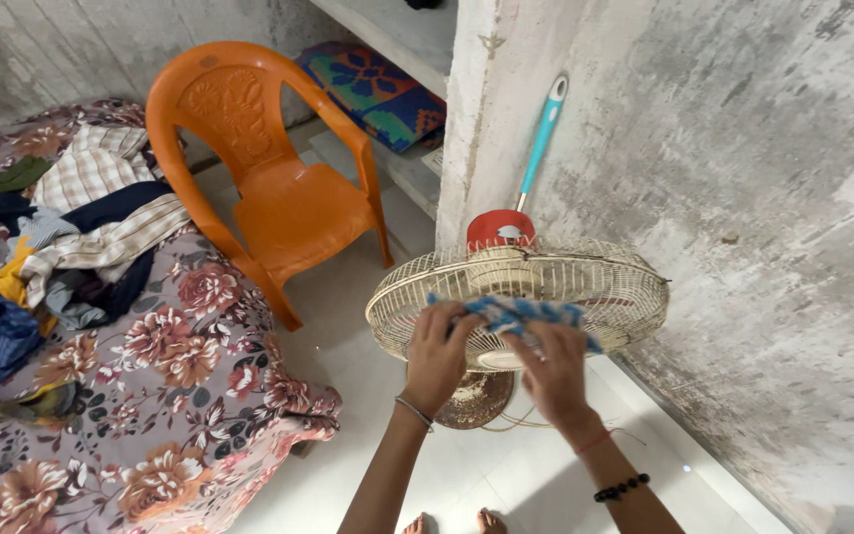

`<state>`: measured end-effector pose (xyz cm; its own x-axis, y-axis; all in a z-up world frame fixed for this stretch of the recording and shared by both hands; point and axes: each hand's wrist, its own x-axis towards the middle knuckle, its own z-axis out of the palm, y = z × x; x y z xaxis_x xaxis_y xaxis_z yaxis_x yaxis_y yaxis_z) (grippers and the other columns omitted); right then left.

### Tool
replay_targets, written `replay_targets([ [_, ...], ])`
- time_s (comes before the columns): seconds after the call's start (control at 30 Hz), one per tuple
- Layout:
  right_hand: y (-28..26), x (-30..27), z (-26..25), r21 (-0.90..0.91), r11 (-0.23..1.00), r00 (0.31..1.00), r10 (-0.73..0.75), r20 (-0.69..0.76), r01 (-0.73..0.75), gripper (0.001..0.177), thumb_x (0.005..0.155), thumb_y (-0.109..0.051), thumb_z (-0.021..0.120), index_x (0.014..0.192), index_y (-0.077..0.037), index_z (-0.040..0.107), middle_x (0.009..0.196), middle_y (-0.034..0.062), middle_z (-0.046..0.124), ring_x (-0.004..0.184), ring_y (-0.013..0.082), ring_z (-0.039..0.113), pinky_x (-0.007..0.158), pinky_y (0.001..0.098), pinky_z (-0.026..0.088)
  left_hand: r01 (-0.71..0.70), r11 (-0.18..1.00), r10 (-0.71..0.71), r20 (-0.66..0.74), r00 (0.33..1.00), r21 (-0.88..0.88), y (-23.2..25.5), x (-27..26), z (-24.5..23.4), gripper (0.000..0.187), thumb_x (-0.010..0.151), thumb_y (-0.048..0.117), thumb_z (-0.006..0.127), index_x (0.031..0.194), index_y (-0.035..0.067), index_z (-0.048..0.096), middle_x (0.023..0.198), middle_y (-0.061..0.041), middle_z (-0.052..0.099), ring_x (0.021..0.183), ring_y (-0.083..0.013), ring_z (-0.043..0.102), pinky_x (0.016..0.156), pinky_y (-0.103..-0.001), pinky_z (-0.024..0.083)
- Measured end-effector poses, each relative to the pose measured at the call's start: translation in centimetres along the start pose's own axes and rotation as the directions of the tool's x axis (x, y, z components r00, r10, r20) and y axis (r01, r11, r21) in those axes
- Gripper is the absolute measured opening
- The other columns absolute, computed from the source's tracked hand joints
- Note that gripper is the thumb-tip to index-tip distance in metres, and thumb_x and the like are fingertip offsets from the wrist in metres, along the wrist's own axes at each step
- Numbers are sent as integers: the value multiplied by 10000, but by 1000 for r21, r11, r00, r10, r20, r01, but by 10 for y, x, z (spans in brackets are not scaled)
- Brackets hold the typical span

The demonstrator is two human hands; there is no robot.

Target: The person wipes the metal cage, blades, and base of a standing fan using a blue and white striped cloth. They clean the front and back of the fan cage and the circular base, moving around the fan to reach different sides.

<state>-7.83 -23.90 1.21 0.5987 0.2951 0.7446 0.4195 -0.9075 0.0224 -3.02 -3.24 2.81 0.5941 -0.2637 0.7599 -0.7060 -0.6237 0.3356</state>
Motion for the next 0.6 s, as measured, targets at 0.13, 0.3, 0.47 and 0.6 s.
replay_targets([
  [0.13,52,11,-49,-49,980,973,183,-144,-191,321,908,-44,671,1198,-177,709,1243,122,508,1218,278,444,1020,459,372,-216,976,215,54,975,8,52,64,10,389,905,56,628,1277,153,684,1308,-66,584,1253,-288,529,1047,-457,455],
  [0.3,66,10,-53,487,777,893,450,13,-398,256,1019,-41,550,1258,-112,612,1391,139,404,1346,305,383,977,393,501,-143,989,148,103,984,-48,69,69,28,408,892,71,628,1292,130,680,1350,-47,586,1239,-280,532,1049,-441,466],
  [0.47,56,-27,-9,247,900,914,393,-101,-360,255,905,55,641,1113,-93,649,1236,121,537,1220,333,479,1037,485,445,-233,972,234,191,953,-28,46,30,49,392,870,83,644,1260,97,678,1336,-69,575,1224,-285,533,1063,-440,479],
  [0.6,37,-46,10,197,915,929,367,-37,-353,321,831,104,625,1080,-96,649,1179,131,563,1162,360,527,1015,483,475,-223,974,207,284,936,25,26,-9,54,406,826,79,672,1232,69,675,1308,-81,564,1228,-287,526,1059,-432,480],
])
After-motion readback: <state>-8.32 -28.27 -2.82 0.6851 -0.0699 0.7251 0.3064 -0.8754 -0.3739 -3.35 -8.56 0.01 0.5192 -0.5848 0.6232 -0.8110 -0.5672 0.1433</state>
